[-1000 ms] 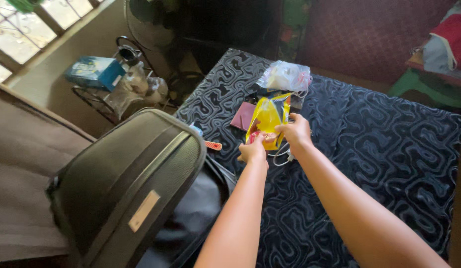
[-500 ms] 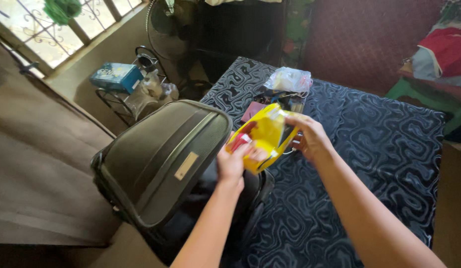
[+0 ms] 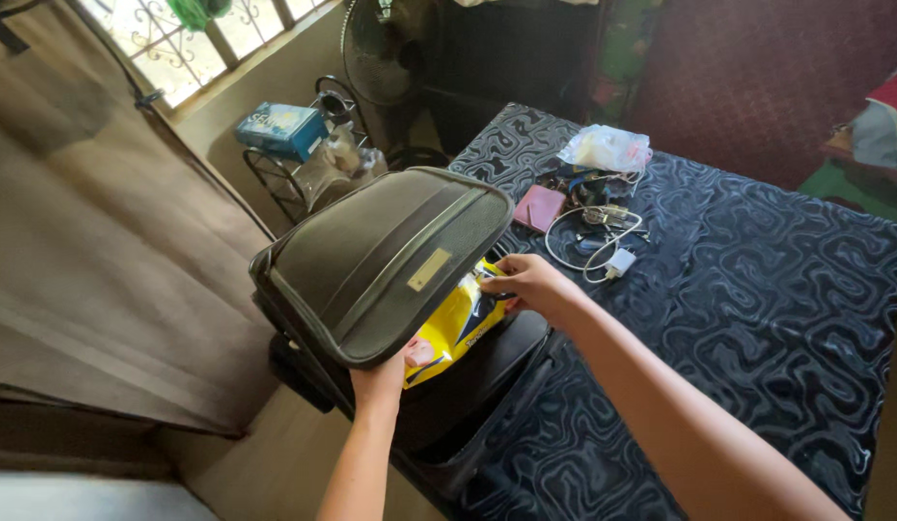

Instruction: The person packs a black bag on a bed, placing toiletry bottles, a yellow packet, a pink pouch, a phone, and a cable into its compartments, then zips the compartments closed and presses the bag flat.

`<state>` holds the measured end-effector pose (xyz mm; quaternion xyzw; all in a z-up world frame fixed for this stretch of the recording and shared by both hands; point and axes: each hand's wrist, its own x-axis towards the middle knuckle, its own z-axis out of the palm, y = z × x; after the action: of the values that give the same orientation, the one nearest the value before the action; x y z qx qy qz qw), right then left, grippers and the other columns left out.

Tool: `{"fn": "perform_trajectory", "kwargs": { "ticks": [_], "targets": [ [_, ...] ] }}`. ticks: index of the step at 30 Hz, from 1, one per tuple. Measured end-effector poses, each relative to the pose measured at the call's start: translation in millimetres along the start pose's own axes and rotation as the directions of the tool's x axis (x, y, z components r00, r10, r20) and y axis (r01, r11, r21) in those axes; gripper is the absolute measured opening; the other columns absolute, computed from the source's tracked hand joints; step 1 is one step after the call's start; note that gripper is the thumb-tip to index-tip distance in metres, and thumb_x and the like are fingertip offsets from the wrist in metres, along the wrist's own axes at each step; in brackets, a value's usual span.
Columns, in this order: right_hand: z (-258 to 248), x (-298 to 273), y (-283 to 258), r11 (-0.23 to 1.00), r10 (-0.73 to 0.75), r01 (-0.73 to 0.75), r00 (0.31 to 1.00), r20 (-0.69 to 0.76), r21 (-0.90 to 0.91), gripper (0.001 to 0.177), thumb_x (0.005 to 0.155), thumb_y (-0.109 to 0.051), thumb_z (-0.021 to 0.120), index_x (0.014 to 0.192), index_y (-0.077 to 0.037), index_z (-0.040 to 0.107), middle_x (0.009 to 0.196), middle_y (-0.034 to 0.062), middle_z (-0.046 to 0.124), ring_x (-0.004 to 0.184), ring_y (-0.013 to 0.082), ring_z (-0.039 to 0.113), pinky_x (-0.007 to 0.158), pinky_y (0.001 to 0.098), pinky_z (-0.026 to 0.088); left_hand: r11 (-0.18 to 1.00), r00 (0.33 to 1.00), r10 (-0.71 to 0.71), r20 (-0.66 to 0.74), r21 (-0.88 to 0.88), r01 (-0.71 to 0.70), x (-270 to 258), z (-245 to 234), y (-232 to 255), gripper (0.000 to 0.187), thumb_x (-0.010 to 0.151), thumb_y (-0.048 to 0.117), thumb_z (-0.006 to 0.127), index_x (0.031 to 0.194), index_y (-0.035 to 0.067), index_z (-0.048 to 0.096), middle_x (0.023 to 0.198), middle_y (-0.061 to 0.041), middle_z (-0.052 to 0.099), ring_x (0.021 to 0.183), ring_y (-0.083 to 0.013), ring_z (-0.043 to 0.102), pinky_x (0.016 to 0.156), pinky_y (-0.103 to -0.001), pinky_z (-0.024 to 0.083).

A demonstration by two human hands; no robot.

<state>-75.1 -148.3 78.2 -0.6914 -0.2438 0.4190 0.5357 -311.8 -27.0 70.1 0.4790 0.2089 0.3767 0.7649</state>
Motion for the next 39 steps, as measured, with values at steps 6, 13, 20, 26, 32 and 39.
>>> {"fn": "perform_trajectory", "kwargs": {
  "ticks": [6,13,20,26,32,39],
  "targets": [
    [25,10,11,0.955,-0.18,0.147,0.977,-0.111,-0.258,0.039,0.08,-0.024,0.084,0.109,-0.002,0.07,0.088,0.0049,0.072,0.07,0.0108,0.066,0.059,0.0291,0.055,0.981,0.917,0.074,-0.391,0.192,0.003,-28,21,16,0.033,0.091,0.005,0.065,0.115,0.005,0.042,0.084,-0.014,0.056,0.059,-0.0211,0.053,0.051,-0.037,0.041],
    [29,-16,-7,0.937,-0.311,0.225,0.885,-0.347,-0.267,0.038,0.081,-0.017,0.08,0.113,-0.003,0.066,0.089,0.0089,0.071,0.067,0.0129,0.068,0.049,0.0301,0.06,-0.133,0.822,0.562,0.092,0.991,-0.019,-72,43,18,0.045,0.089,0.021,0.066,0.128,0.001,0.054,0.141,-0.03,0.045,0.137,-0.0459,0.037,0.115,-0.06,0.024],
    [31,-20,-14,0.886,-0.332,0.209,0.908,-0.254,-0.414,0.028,0.078,-0.013,0.082,0.104,-0.006,0.075,0.09,0.0096,0.077,0.069,0.0149,0.072,0.057,0.0316,0.059,-0.153,0.849,0.28,0.447,0.894,-0.42,-61,87,-10,0.068,0.091,0.016,0.056,0.156,0.003,0.037,0.165,-0.017,0.033,0.153,-0.033,0.029,0.125,-0.047,0.017],
    [13,-6,-4,0.815,-0.48,0.334,0.847,-0.229,-0.474,0.023,0.078,-0.011,0.08,0.1,-0.007,0.078,0.087,0.0109,0.078,0.074,0.0151,0.073,0.067,0.0317,0.058,-0.094,0.904,0.22,0.366,0.93,-0.354,-42,100,-22,0.081,0.093,0.037,0.057,0.154,-0.007,0.026,0.16,-0.024,0.029,0.151,-0.0366,0.023,0.123,-0.049,0.012],
    [-51,5,23,0.849,-0.503,0.292,0.702,-0.504,-0.44,0.016,0.086,-0.014,0.072,0.101,-0.008,0.078,0.086,0.0091,0.078,0.075,0.0159,0.073,0.069,0.0305,0.056,0.022,0.882,0.295,0.367,0.921,-0.39,-43,124,-18,0.073,0.096,0.031,0.058,0.153,-0.007,0.033,0.159,-0.025,0.033,0.149,-0.0388,0.027,0.121,-0.05,0.017],
    [-149,36,99,0.913,-0.368,0.052,0.533,-0.762,-0.404,0.017,0.086,-0.014,0.071,0.101,-0.007,0.076,0.09,0.0133,0.077,0.081,0.0243,0.075,0.077,0.0359,0.057,0.146,0.783,0.241,0.573,0.776,-0.613,8,204,-78,0.054,0.094,0.012,0.058,0.145,-0.004,0.048,0.155,-0.023,0.047,0.148,-0.0404,0.038,0.122,-0.047,0.03]
  ]
}}
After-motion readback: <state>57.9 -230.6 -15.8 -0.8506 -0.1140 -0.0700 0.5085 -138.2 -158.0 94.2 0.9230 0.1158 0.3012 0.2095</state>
